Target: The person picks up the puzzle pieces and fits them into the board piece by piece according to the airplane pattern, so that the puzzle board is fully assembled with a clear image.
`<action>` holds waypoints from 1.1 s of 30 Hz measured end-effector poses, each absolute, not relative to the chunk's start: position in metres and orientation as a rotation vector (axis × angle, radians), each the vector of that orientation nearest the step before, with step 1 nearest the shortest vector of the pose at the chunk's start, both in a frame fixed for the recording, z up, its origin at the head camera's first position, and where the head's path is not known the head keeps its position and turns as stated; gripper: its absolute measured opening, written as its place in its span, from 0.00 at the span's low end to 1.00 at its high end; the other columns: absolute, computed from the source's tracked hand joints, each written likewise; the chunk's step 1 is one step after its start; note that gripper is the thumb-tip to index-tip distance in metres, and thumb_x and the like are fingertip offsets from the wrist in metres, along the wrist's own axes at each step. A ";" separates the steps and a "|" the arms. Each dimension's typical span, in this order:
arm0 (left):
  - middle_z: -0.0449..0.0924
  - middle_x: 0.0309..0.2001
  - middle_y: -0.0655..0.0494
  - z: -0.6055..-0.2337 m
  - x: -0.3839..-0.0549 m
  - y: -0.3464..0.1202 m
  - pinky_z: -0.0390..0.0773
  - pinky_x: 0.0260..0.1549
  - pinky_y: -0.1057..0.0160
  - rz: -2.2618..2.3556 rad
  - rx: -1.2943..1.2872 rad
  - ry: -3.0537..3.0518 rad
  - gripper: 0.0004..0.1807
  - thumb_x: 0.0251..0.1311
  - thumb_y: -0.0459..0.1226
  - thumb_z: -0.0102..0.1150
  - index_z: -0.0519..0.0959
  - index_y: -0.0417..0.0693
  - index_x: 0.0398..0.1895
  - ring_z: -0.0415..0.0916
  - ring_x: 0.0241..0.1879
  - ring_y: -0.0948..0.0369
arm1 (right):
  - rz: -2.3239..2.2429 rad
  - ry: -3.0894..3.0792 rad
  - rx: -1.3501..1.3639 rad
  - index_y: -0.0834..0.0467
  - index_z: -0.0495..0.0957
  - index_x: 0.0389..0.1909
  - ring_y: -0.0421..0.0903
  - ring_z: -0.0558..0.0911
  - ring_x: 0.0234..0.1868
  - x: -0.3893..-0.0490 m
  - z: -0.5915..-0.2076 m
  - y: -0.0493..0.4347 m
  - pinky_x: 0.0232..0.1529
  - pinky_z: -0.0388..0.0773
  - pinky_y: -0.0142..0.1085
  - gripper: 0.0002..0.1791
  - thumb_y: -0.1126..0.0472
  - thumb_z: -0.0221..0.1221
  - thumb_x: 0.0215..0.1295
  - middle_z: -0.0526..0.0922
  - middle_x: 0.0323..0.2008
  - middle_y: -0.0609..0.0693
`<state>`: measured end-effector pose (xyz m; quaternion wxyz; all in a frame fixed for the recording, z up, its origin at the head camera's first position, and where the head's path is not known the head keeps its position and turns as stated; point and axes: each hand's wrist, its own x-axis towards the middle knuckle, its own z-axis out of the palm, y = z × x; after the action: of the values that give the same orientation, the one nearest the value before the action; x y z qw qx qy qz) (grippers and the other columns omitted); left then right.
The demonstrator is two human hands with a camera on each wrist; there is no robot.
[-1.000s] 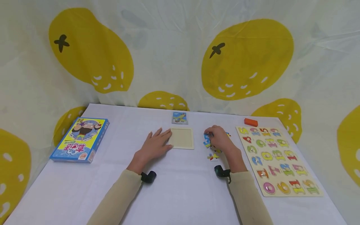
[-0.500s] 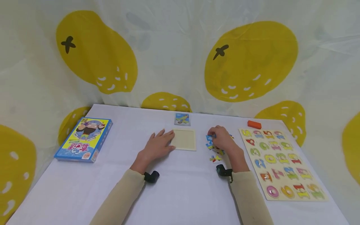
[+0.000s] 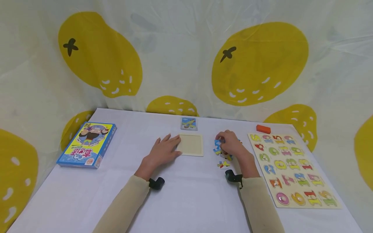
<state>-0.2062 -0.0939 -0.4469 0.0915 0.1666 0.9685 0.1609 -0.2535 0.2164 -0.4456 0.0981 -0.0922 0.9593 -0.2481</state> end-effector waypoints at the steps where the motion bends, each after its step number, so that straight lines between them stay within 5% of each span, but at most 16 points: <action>1: 0.55 0.78 0.62 -0.447 -0.206 -0.094 0.46 0.74 0.35 0.486 0.499 2.879 0.36 0.69 0.54 0.54 0.60 0.55 0.77 0.47 0.80 0.49 | -0.737 2.830 -0.259 0.56 0.78 0.55 0.54 0.70 0.53 -0.253 -0.445 0.217 0.51 0.77 0.46 0.18 0.69 0.57 0.64 0.74 0.51 0.58; 15: 0.53 0.79 0.64 -0.452 -0.207 -0.096 0.44 0.75 0.36 0.483 0.504 2.873 0.36 0.69 0.55 0.53 0.58 0.57 0.77 0.44 0.80 0.50 | -0.989 2.809 -0.327 0.58 0.76 0.41 0.51 0.73 0.43 -0.249 -0.439 0.229 0.44 0.72 0.40 0.05 0.66 0.58 0.67 0.77 0.40 0.55; 24: 0.54 0.79 0.63 -0.451 -0.206 -0.097 0.44 0.75 0.36 0.505 0.511 2.886 0.36 0.69 0.54 0.53 0.60 0.56 0.77 0.45 0.80 0.50 | -1.281 2.841 -0.335 0.55 0.78 0.47 0.52 0.77 0.46 -0.249 -0.426 0.205 0.55 0.76 0.44 0.08 0.64 0.54 0.73 0.82 0.46 0.55; 33: 0.56 0.78 0.63 -0.449 -0.205 -0.096 0.44 0.75 0.37 0.518 0.494 2.880 0.36 0.68 0.54 0.55 0.61 0.57 0.76 0.46 0.80 0.51 | -1.426 2.847 -0.354 0.59 0.83 0.44 0.49 0.80 0.36 -0.260 -0.439 0.156 0.35 0.78 0.32 0.08 0.67 0.60 0.67 0.82 0.39 0.56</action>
<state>-0.2054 -0.0961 -0.4494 0.0868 0.1659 0.9668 0.1740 -0.2599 0.1561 -0.4392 -0.0310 -0.1104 0.8883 -0.4448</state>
